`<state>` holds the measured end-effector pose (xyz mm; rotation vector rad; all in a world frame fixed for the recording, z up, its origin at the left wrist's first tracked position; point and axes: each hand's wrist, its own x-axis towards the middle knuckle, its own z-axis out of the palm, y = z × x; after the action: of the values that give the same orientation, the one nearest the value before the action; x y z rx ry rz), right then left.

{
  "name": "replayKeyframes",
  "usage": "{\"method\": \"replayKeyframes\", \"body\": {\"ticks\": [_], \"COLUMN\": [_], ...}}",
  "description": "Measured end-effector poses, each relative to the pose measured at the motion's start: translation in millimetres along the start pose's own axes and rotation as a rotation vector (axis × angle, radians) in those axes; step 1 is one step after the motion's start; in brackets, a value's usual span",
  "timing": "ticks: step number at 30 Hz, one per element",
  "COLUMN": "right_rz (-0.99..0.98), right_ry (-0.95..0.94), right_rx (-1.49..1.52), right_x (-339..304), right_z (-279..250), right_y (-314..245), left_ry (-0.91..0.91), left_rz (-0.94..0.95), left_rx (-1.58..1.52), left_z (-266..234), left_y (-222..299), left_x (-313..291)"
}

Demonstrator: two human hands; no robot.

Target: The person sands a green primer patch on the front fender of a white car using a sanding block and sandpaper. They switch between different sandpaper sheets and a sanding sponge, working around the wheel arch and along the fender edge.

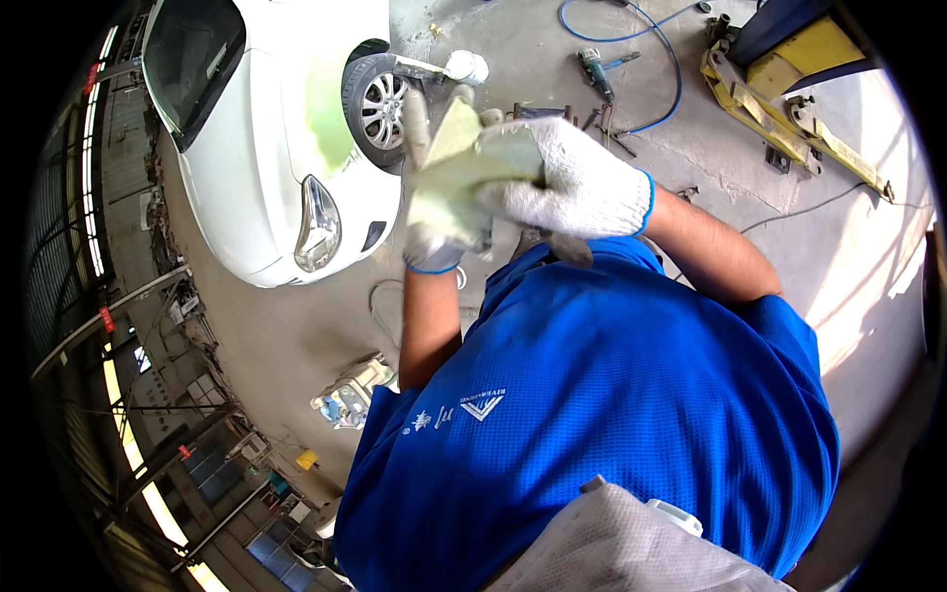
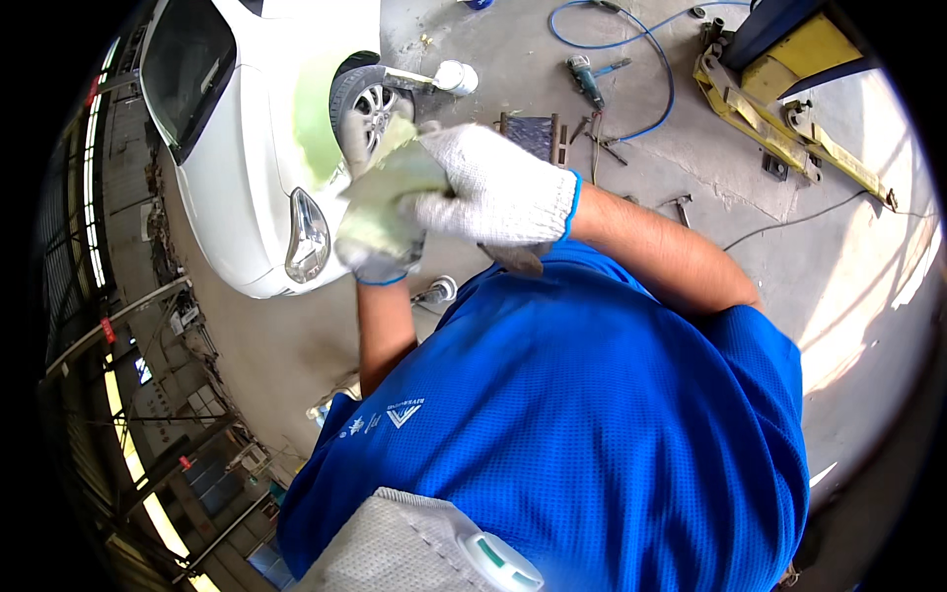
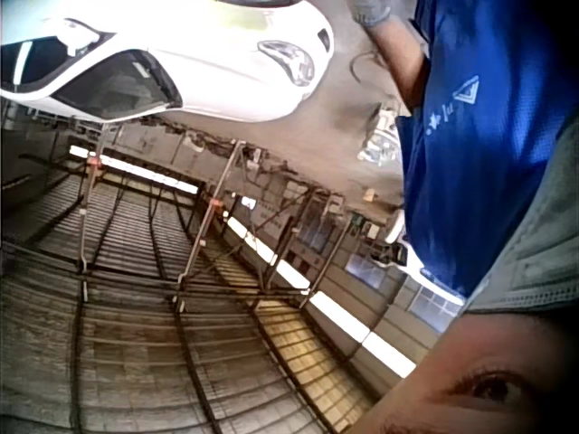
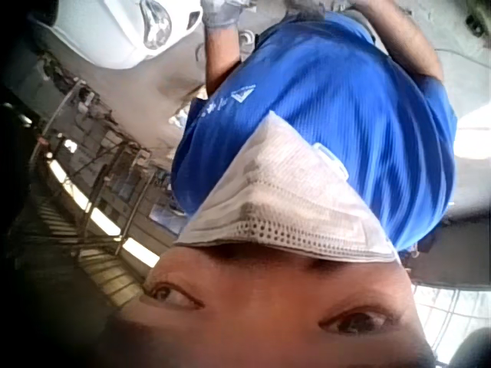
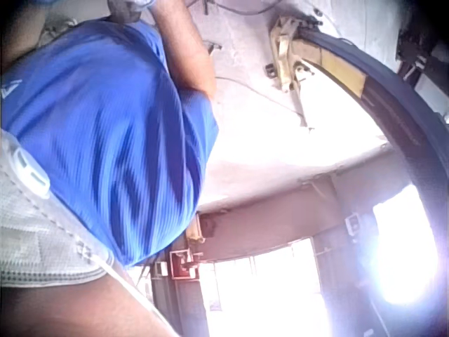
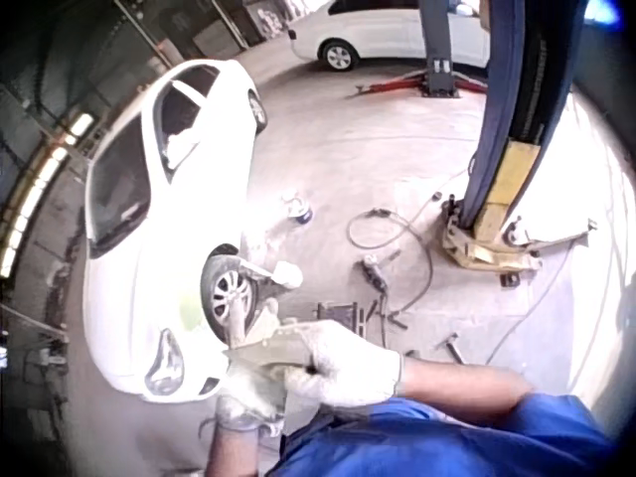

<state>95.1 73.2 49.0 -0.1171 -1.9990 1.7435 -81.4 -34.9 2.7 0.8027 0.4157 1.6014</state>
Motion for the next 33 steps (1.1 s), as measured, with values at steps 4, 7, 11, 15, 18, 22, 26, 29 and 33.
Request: {"method": "replayKeyframes", "body": {"ticks": [4, 7, 11, 15, 18, 22, 26, 29, 33], "right_rz": [0.246, 0.039, 0.167, 0.302, 0.276, 0.348, 0.336, 0.453, 0.141], "right_ry": [0.097, 0.026, 0.005, 0.038, -0.098, 0.063, -0.097, 0.057, -0.204], "right_rx": [-0.031, -0.115, -0.100, -0.216, -0.026, -0.293, -0.064, -0.176, -0.084], "right_x": [51, 72, 90, 113, 120, 150, 152, 175, 164], "right_z": [38, 104, 138, 177, 182, 193, 201, 201, 212], "right_y": [20, 14, 27, 13, 13, 24, 22, 29, -1], "left_ry": [0.171, 0.352, 0.438, 0.286, 0.337, 0.297, 0.426, 0.371, 0.362], "left_rz": [0.075, 0.117, 0.032, 0.223, 0.169, 0.284, 0.262, 0.338, 0.401], "left_rx": [0.409, 0.665, 0.425, 0.547, 0.412, 0.881, 0.512, 0.762, 0.269], "left_z": [-7, -32, -59, -79, -88, -112, -101, -114, -102], "left_y": [58, 84, 112, 129, 149, 141, 156, 147, 159], "left_x": [-45, -72, -102, -116, -133, -137, -146, -149, -148]}}
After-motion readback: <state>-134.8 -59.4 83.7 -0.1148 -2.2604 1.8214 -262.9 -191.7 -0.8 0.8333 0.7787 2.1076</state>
